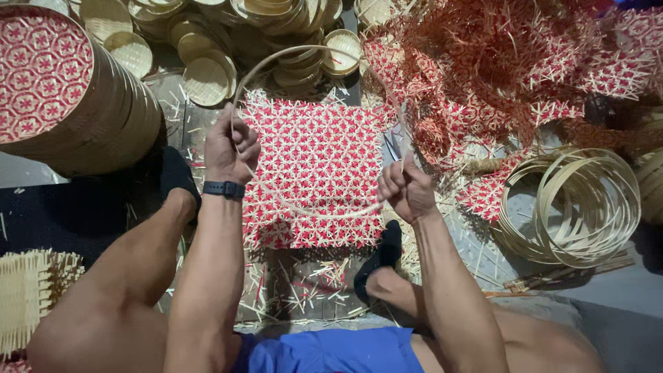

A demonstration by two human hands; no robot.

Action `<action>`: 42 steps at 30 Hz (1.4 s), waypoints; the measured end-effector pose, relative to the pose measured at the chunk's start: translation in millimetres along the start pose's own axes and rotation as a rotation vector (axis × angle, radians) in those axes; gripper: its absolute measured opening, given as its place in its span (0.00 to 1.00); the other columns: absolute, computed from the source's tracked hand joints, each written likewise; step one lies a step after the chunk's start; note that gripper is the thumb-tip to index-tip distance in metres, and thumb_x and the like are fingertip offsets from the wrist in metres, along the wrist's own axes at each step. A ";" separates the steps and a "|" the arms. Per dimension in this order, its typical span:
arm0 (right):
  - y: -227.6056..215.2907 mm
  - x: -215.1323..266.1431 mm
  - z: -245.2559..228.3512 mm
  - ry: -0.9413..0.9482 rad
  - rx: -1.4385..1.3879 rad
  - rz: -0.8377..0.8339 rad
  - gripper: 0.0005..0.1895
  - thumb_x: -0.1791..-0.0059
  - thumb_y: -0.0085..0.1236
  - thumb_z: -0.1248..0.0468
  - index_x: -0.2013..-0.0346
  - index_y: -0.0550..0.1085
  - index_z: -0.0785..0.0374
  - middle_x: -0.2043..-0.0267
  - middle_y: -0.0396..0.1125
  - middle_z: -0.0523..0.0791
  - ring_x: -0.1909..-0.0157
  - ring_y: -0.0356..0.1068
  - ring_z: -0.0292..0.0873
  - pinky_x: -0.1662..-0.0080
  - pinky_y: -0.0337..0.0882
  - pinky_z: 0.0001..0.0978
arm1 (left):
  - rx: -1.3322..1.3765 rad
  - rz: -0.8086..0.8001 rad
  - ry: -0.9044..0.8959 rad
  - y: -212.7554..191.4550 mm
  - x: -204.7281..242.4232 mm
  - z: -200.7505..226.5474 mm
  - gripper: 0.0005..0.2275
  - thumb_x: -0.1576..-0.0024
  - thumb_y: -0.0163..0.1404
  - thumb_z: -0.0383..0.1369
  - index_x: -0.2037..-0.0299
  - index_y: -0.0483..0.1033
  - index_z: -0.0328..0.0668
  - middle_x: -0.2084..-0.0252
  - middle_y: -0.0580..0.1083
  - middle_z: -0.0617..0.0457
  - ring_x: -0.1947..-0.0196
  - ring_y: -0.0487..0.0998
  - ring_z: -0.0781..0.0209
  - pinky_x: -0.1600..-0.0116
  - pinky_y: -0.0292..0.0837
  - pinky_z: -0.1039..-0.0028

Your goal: The person assembles and trims bamboo trays. They place a red-patterned woven bamboo sheet over a circular frame and use scissors to trim away the excess material around the edges.

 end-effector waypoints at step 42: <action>-123.1 -70.7 83.2 -0.094 1.349 0.654 0.14 0.58 0.68 0.66 0.58 0.83 0.60 0.70 0.76 0.46 0.69 0.75 0.39 0.60 0.73 0.32 | -1.601 0.416 0.272 -200.5 -25.8 -51.4 0.20 0.55 0.64 0.27 0.50 0.84 0.46 0.58 0.82 0.46 0.61 0.83 0.59 0.53 0.77 0.71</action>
Point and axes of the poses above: each hand's wrist, its own x-axis away from the middle knuckle, its own y-axis out of the palm, z = x × y, the point moved 5 cm from there along -x, towards the middle knuckle
